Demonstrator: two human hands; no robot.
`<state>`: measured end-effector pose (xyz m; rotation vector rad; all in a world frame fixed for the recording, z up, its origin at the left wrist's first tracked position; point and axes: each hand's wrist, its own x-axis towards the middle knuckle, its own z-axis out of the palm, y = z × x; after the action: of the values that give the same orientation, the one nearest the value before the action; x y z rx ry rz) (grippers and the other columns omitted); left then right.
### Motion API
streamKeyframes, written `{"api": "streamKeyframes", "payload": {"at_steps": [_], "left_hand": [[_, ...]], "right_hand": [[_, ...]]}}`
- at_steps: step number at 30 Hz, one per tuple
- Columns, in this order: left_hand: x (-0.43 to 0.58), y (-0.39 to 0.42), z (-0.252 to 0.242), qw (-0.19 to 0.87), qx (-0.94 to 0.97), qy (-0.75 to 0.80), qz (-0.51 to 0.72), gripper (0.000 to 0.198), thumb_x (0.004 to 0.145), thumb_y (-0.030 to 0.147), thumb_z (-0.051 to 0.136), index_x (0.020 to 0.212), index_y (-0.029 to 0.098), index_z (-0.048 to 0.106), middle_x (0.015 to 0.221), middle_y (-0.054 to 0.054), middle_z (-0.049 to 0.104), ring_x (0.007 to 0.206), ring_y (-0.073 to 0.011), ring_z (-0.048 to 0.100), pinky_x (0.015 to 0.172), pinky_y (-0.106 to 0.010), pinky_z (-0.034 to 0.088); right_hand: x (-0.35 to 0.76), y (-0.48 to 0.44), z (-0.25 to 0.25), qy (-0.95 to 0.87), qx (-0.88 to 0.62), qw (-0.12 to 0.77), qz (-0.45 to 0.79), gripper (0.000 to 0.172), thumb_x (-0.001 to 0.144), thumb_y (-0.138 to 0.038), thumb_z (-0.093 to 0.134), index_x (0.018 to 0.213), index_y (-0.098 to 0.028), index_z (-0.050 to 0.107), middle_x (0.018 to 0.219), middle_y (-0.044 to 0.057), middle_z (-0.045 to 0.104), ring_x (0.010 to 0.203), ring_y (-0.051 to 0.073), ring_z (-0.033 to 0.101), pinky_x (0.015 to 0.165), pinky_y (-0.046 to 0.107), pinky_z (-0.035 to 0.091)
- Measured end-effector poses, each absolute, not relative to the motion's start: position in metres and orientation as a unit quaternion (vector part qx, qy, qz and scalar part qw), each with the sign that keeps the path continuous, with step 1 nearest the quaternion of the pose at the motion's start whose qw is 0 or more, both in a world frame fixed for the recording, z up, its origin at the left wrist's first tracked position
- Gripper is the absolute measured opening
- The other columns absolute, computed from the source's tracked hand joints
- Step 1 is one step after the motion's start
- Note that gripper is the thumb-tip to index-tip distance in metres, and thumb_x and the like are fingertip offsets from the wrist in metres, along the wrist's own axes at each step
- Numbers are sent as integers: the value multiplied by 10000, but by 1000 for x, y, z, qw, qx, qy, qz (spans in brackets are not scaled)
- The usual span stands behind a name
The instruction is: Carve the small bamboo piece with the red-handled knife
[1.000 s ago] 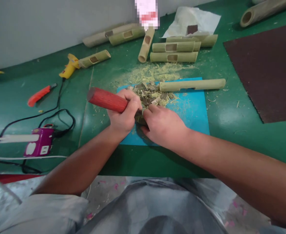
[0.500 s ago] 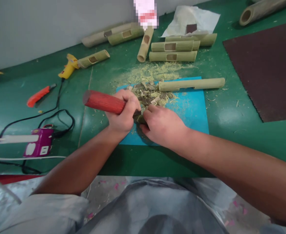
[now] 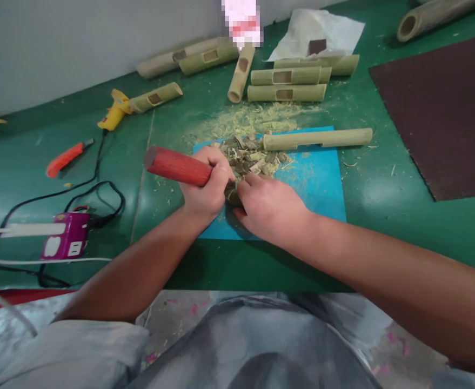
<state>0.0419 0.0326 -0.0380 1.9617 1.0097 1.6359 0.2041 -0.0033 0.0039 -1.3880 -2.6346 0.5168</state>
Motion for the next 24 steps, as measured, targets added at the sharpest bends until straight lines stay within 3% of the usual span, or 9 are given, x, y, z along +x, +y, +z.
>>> {"api": "streamKeyframes", "payload": {"at_steps": [24], "left_hand": [[43, 36, -38, 193, 708, 341, 588, 505, 1062, 486, 602, 658, 210, 475, 593, 23, 495, 547, -109, 453, 553, -323, 359]], "right_hand": [[207, 0, 2, -860, -455, 82, 216, 144, 964, -231, 695, 989, -124, 789, 974, 122, 759, 819, 214, 640, 696, 341, 363]]}}
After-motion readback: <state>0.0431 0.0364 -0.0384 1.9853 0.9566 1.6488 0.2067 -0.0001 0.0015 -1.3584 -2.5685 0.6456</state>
